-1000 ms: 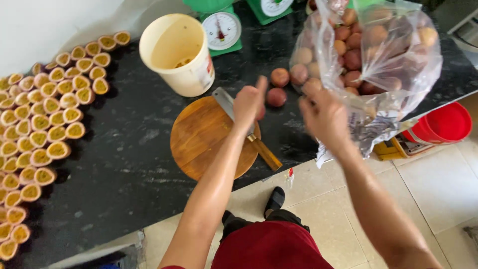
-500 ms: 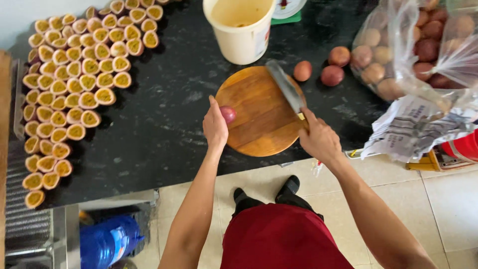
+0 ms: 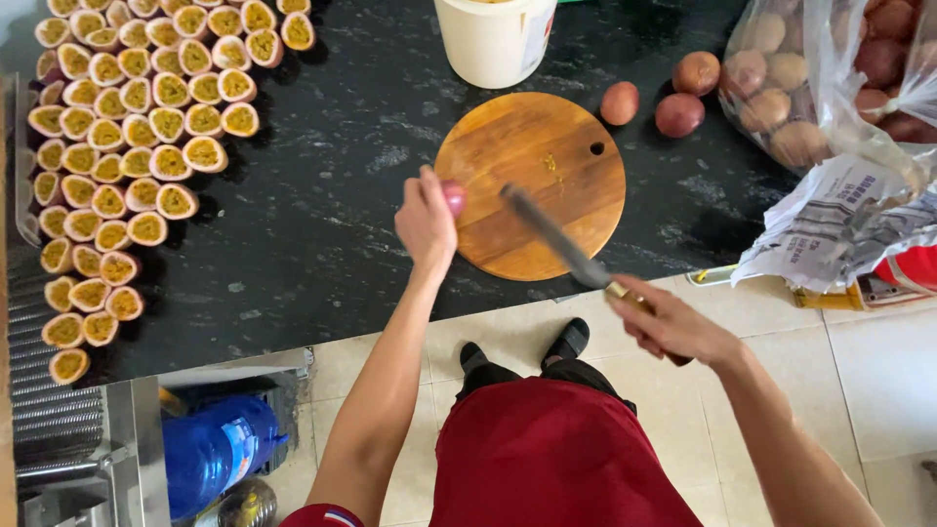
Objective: Sharpen a cleaver on a whetstone and then cut a large quantity of passion fruits in half on a cutting board.
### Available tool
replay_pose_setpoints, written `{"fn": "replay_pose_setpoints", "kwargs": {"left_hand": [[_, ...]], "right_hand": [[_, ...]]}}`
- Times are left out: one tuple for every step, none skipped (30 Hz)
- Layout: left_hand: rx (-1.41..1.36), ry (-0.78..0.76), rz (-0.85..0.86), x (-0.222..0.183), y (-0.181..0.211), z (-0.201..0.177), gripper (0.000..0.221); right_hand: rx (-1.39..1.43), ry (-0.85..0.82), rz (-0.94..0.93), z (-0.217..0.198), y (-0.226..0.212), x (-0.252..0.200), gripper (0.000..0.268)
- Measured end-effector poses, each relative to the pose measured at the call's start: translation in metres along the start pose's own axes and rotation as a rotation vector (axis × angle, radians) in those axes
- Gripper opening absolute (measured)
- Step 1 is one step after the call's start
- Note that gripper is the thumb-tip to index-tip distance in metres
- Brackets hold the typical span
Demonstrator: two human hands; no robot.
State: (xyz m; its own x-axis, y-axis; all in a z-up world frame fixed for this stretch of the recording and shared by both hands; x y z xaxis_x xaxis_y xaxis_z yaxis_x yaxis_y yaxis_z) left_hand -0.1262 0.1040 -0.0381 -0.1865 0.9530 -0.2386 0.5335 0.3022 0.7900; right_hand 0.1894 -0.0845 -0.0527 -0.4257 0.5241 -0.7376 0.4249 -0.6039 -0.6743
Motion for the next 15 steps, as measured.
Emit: {"fn": "replay_pose_setpoints", "kwargs": {"left_hand": [[-0.001,-0.005,0.002,-0.001,0.004,0.008,0.060],[0.018,-0.036,0.093,-0.003,0.017,0.017,0.059],[0.036,-0.067,0.184,-0.005,0.029,0.027,0.057],[0.036,-0.070,0.186,-0.006,0.030,0.035,0.057],[0.127,-0.073,0.298,-0.010,0.041,0.044,0.054],[0.219,-0.075,0.411,-0.014,0.053,0.053,0.051],[0.219,-0.078,0.414,-0.014,0.049,0.059,0.051],[0.299,0.032,0.556,-0.022,0.057,0.059,0.046],[0.379,0.142,0.697,-0.032,0.064,0.060,0.041],[0.381,0.140,0.699,-0.032,0.063,0.060,0.041],[0.380,0.092,0.665,-0.029,0.060,0.063,0.036],[0.380,0.045,0.630,-0.028,0.055,0.065,0.032],[0.382,0.042,0.629,-0.029,0.052,0.067,0.032],[0.389,0.056,0.594,-0.025,0.049,0.067,0.031],[0.395,0.069,0.558,-0.021,0.045,0.067,0.030]], "right_hand": [[0.002,0.004,0.002,-0.003,0.001,-0.001,0.059],[0.062,0.078,-0.067,-0.012,-0.003,-0.005,0.053],[0.121,0.152,-0.135,-0.022,-0.006,-0.009,0.049],[0.123,0.155,-0.135,-0.019,-0.013,-0.012,0.049],[0.062,0.217,-0.102,-0.021,-0.018,-0.018,0.047],[0.001,0.278,-0.070,-0.023,-0.025,-0.024,0.045],[0.003,0.282,-0.070,-0.020,-0.022,-0.022,0.045],[-0.029,0.343,-0.236,-0.021,-0.034,-0.024,0.048],[-0.061,0.404,-0.402,-0.021,-0.045,-0.029,0.052],[-0.058,0.404,-0.402,-0.016,-0.050,-0.024,0.052],[-0.071,0.476,-0.421,-0.016,-0.055,-0.023,0.057],[-0.084,0.545,-0.440,-0.013,-0.060,-0.023,0.063],[-0.081,0.544,-0.439,-0.009,-0.059,-0.014,0.063],[-0.115,0.593,-0.316,-0.009,-0.053,-0.004,0.057],[-0.149,0.640,-0.192,-0.009,-0.048,0.006,0.052]]}}
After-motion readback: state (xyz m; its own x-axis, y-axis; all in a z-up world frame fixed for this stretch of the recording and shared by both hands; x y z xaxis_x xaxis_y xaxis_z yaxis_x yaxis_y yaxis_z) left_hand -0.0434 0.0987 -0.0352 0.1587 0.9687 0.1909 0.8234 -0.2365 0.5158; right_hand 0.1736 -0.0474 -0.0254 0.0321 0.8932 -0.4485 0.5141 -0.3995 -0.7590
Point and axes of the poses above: each hand's wrist, its own x-axis towards the middle knuckle, its own z-axis out of the palm, y = z × x, the point moved 9 cm from there along x, towards the middle knuckle, and after that the axes turned 14 degrees about -y, right-handed, at the moved point
